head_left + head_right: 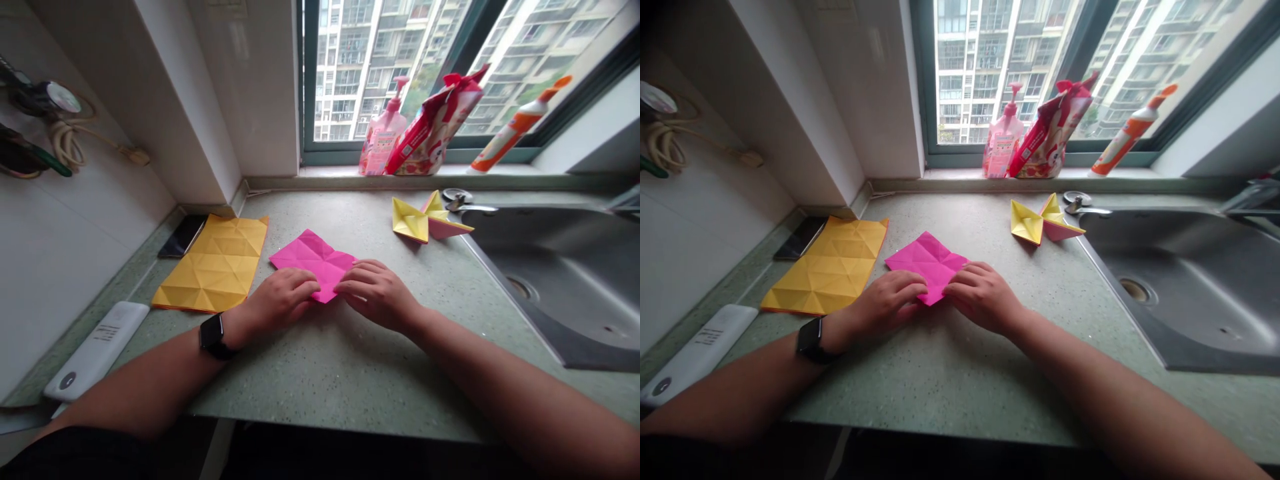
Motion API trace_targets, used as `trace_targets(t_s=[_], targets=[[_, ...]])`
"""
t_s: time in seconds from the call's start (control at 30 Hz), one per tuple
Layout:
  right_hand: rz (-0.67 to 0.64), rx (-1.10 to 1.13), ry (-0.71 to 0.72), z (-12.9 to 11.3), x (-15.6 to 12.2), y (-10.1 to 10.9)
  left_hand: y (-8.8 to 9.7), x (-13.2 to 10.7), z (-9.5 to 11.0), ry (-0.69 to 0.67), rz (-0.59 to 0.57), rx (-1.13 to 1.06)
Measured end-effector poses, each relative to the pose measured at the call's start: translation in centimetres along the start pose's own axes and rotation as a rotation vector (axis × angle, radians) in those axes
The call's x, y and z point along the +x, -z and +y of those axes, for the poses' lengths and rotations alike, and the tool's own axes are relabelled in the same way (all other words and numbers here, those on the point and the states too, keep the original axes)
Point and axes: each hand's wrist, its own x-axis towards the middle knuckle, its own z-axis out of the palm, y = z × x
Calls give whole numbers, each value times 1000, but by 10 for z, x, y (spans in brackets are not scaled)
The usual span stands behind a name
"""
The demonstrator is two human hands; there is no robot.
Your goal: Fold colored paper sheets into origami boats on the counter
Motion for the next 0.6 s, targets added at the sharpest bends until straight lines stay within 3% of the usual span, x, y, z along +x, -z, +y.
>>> trace_targets(t_s=[0.1, 0.23, 0.6], targets=[[-24, 33, -84, 6, -2, 3, -1, -1, -11, 87, -86, 3], [-66, 80, -93, 10, -6, -2, -3, 0, -17, 144, -116, -28], [-75, 69, -173, 26, -12, -9, -2, 1, -8, -30, -154, -211]])
